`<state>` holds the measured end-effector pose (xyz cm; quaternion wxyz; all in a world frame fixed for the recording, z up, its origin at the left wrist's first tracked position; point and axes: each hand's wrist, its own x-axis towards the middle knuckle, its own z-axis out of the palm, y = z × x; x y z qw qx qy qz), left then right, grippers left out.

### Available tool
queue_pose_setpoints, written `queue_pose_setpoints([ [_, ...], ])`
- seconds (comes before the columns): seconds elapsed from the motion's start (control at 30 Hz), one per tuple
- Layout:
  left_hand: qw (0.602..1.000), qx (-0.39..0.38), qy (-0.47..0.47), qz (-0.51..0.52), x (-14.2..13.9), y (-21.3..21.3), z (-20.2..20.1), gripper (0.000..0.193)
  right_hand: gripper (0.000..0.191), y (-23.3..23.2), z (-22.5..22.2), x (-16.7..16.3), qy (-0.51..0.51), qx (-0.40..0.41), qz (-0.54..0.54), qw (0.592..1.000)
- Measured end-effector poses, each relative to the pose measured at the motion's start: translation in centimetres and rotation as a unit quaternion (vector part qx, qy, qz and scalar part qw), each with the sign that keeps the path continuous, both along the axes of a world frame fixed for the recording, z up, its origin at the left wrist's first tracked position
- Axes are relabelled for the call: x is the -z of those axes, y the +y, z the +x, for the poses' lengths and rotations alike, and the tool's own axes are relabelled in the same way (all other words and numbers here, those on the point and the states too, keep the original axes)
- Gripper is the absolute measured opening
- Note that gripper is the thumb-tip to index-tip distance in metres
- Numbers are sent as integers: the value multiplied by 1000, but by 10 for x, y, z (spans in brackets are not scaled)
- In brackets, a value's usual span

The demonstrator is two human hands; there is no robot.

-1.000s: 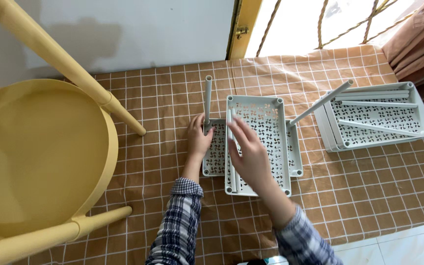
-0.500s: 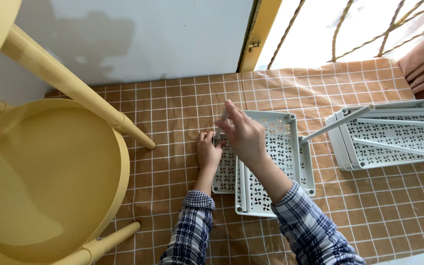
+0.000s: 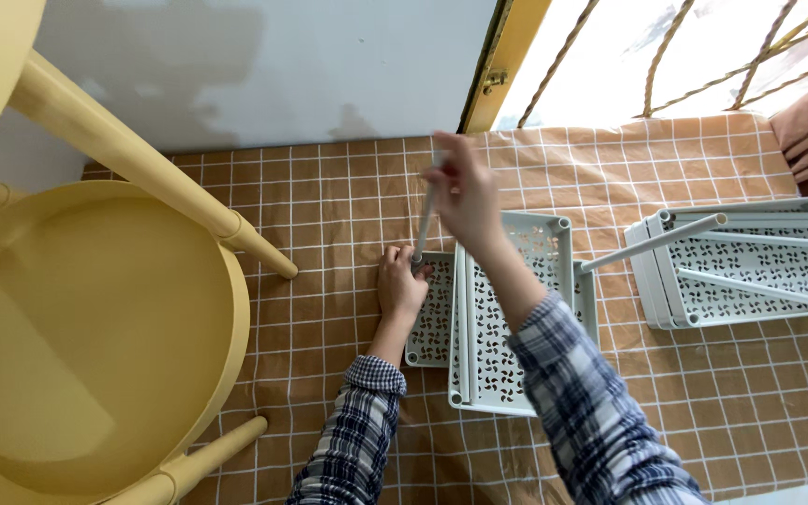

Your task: The person assembles a white plastic tiered storage rack by inserting poles into the perforated trays, then pulls the poles out to take the rack apart. They then fit the trays and poles of a black storage rack together on the floor, attaching a top tray at the end.

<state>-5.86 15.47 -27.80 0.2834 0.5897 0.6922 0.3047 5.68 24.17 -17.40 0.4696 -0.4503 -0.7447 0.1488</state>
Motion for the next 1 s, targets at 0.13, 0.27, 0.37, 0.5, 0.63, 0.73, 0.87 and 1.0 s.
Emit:
queue_pose_setpoints([
  [0.13,1000,1,23,12,0,2,1,32,27,-25,-27,-7,-68,26,49,996],
  [0.27,999,7,-2,45,1,2,2,29,34,-79,-23,-3,-60,-7,154,986],
  [0.37,1000,-9,11,26,1,2,3,27,30,-102,-2,4,-37,-13,129,991],
  [0.5,1000,-2,4,21,-2,0,3,26,37,-102,24,20,68,0,160,985],
  [0.63,1000,2,9,-9,-5,0,3,24,37,-68,44,31,185,-56,135,972],
  [0.73,1000,-2,14,-2,-7,1,3,25,35,-38,49,25,156,-37,84,983],
  [0.87,1000,-4,19,2,-8,2,4,24,32,0,30,6,56,40,-8,998],
  [1.0,999,-10,18,25,-9,4,4,28,33,7,-7,-7,12,2,29,1000],
])
